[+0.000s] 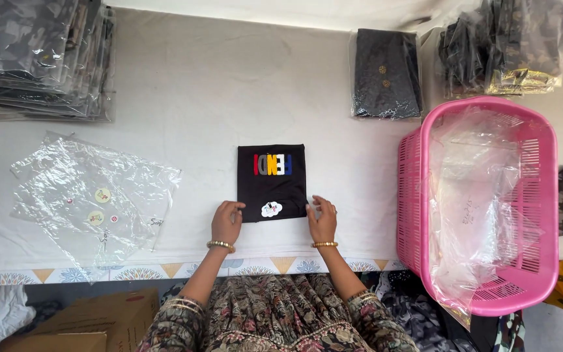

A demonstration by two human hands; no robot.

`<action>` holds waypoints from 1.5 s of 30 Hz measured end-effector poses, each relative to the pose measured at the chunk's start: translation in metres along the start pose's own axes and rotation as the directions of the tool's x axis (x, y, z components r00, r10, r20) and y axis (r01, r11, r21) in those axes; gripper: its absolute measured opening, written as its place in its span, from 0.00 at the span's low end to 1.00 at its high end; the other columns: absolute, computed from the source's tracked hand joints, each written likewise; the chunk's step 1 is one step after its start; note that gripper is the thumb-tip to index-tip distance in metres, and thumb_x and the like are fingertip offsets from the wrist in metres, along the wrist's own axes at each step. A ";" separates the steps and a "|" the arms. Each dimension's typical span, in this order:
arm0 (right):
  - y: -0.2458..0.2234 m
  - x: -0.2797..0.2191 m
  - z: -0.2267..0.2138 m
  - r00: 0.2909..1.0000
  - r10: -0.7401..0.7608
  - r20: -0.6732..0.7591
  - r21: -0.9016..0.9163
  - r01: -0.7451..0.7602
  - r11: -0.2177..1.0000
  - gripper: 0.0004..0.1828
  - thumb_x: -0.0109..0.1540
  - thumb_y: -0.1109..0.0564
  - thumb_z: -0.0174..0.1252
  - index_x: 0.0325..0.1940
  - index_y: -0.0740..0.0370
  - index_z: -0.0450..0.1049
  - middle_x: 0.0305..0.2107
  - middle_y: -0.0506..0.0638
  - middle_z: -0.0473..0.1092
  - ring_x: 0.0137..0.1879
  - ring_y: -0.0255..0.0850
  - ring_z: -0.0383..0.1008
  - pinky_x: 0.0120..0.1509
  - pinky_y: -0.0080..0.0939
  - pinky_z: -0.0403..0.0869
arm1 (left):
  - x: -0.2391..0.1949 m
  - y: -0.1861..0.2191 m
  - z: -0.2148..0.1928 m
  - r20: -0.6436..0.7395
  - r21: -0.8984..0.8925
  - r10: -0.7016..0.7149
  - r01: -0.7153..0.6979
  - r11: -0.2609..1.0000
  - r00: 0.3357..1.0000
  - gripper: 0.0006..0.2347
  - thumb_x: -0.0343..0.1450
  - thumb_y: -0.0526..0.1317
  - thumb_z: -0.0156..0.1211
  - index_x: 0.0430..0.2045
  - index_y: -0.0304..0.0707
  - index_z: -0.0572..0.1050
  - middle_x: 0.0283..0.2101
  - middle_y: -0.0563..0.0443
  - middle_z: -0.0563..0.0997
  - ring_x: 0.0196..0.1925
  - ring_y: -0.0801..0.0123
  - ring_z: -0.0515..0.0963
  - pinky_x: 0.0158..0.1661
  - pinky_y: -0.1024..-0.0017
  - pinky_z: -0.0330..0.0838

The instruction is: The person folds a dark blue patterned top and a black top with a graphic print on a white table. They then place each folded garment into a clear plastic bag and set the packaged items aside.

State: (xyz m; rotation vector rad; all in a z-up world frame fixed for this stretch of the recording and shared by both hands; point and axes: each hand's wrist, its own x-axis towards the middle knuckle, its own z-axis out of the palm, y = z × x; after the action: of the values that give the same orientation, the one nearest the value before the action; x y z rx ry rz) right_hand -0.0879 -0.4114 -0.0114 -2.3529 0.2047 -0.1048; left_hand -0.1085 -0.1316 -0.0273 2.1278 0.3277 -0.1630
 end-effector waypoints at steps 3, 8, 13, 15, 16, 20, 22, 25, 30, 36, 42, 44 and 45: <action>-0.009 0.013 0.011 0.968 0.225 0.108 -0.103 -0.214 0.971 0.16 0.59 0.50 0.69 0.47 0.58 0.78 0.29 0.50 0.75 0.44 0.48 0.69 0.50 0.46 0.70 | 0.018 -0.005 0.019 -0.051 -0.033 -0.137 0.135 0.990 0.989 0.11 0.67 0.33 0.66 0.42 0.45 0.79 0.38 0.55 0.77 0.33 0.71 0.80 0.37 0.71 0.77; 0.006 0.003 0.023 0.932 0.344 0.116 -0.158 -0.325 0.933 0.16 0.55 0.48 0.71 0.36 0.62 0.78 0.28 0.50 0.76 0.38 0.44 0.74 0.47 0.43 0.74 | 0.017 0.010 0.015 -0.012 0.044 -0.243 0.243 0.969 0.970 0.21 0.65 0.36 0.71 0.52 0.46 0.73 0.34 0.53 0.73 0.28 0.69 0.76 0.33 0.68 0.75; -0.015 0.027 0.005 0.834 0.499 0.237 -0.122 -0.484 0.867 0.22 0.52 0.50 0.73 0.46 0.56 0.75 0.27 0.49 0.76 0.32 0.39 0.75 0.41 0.41 0.74 | 0.031 0.005 0.016 0.018 0.077 -0.303 0.301 0.950 0.953 0.26 0.64 0.37 0.71 0.58 0.46 0.70 0.29 0.53 0.74 0.28 0.69 0.75 0.33 0.68 0.74; -0.022 0.039 0.002 0.912 0.406 0.056 -0.061 -0.402 0.913 0.19 0.54 0.51 0.70 0.46 0.58 0.78 0.28 0.46 0.75 0.33 0.39 0.75 0.40 0.40 0.73 | 0.044 -0.011 0.024 -0.136 0.007 -0.144 0.147 0.989 0.980 0.14 0.69 0.37 0.67 0.49 0.42 0.77 0.32 0.55 0.77 0.31 0.71 0.77 0.36 0.69 0.74; -0.006 0.057 0.015 0.913 0.405 0.053 -0.061 -0.402 0.914 0.19 0.54 0.51 0.70 0.46 0.58 0.78 0.28 0.46 0.75 0.33 0.39 0.75 0.40 0.40 0.73 | 0.059 -0.013 0.024 -0.135 0.006 -0.142 0.144 0.989 0.981 0.14 0.69 0.37 0.67 0.49 0.42 0.77 0.32 0.55 0.77 0.31 0.71 0.77 0.36 0.69 0.74; 0.007 0.129 0.043 0.914 0.392 0.104 0.293 -0.405 0.866 0.14 0.62 0.50 0.63 0.45 0.60 0.81 0.29 0.44 0.78 0.34 0.33 0.75 0.42 0.34 0.74 | 0.119 0.004 0.019 -0.031 -0.319 -0.330 0.304 0.898 0.944 0.09 0.75 0.37 0.55 0.43 0.38 0.81 0.34 0.54 0.83 0.32 0.72 0.80 0.35 0.72 0.75; -0.001 0.154 0.050 0.880 0.451 0.149 0.319 -0.474 0.821 0.13 0.62 0.50 0.62 0.44 0.61 0.81 0.29 0.44 0.78 0.34 0.31 0.75 0.40 0.34 0.73 | 0.141 0.017 0.014 0.038 -0.464 -0.392 0.364 0.808 0.919 0.09 0.76 0.38 0.54 0.41 0.36 0.81 0.33 0.51 0.83 0.31 0.71 0.79 0.33 0.73 0.75; -0.002 0.176 0.059 0.762 0.595 0.255 0.316 -0.647 0.694 0.16 0.63 0.48 0.63 0.38 0.65 0.79 0.24 0.46 0.74 0.27 0.33 0.70 0.33 0.36 0.70 | 0.163 0.030 0.007 0.145 -0.510 -0.518 0.512 0.691 0.843 0.12 0.76 0.41 0.57 0.38 0.28 0.82 0.28 0.46 0.82 0.25 0.70 0.80 0.27 0.74 0.77; -0.005 0.191 0.055 0.587 0.712 0.386 0.340 -0.808 0.482 0.17 0.63 0.49 0.63 0.27 0.64 0.74 0.15 0.46 0.66 0.18 0.34 0.59 0.23 0.37 0.61 | 0.184 0.025 0.009 0.341 -0.498 -0.609 0.687 0.529 0.716 0.12 0.74 0.43 0.60 0.39 0.28 0.79 0.23 0.45 0.81 0.18 0.70 0.78 0.21 0.73 0.71; -0.024 0.195 0.046 0.556 0.693 0.459 0.384 -0.828 0.409 0.15 0.61 0.57 0.67 0.24 0.62 0.72 0.15 0.44 0.65 0.18 0.32 0.57 0.21 0.33 0.58 | 0.186 0.036 0.013 0.282 -0.526 -0.642 0.674 0.518 0.713 0.10 0.71 0.41 0.67 0.32 0.28 0.81 0.19 0.50 0.77 0.15 0.73 0.69 0.19 0.75 0.66; -0.010 0.200 0.057 0.695 0.658 0.290 0.423 -0.710 0.563 0.11 0.62 0.58 0.65 0.28 0.63 0.75 0.16 0.45 0.67 0.19 0.30 0.60 0.23 0.32 0.61 | 0.185 0.044 0.003 0.100 -0.651 -0.649 0.543 0.531 0.754 0.08 0.72 0.40 0.65 0.30 0.30 0.81 0.18 0.50 0.77 0.15 0.74 0.70 0.19 0.75 0.67; -0.008 0.197 0.059 0.729 0.634 0.259 0.444 -0.673 0.592 0.09 0.62 0.57 0.64 0.29 0.62 0.76 0.17 0.45 0.69 0.19 0.30 0.62 0.25 0.32 0.63 | 0.179 0.055 -0.003 0.097 -0.608 -0.649 0.561 0.562 0.755 0.09 0.72 0.41 0.64 0.31 0.32 0.81 0.18 0.51 0.78 0.15 0.75 0.72 0.19 0.75 0.67; -0.008 0.197 0.061 0.762 0.606 0.226 0.463 -0.632 0.622 0.08 0.62 0.57 0.63 0.30 0.62 0.77 0.17 0.45 0.71 0.20 0.30 0.64 0.26 0.31 0.66 | 0.178 0.061 -0.007 0.094 -0.564 -0.647 0.576 0.592 0.757 0.09 0.72 0.42 0.63 0.31 0.33 0.82 0.19 0.51 0.79 0.15 0.75 0.73 0.19 0.75 0.67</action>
State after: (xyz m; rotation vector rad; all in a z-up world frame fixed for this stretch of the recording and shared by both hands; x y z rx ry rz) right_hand 0.1148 -0.3990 -0.0460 -1.6244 0.8544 0.2172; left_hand 0.0798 -0.1273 -0.0177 1.3508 1.0602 -0.2951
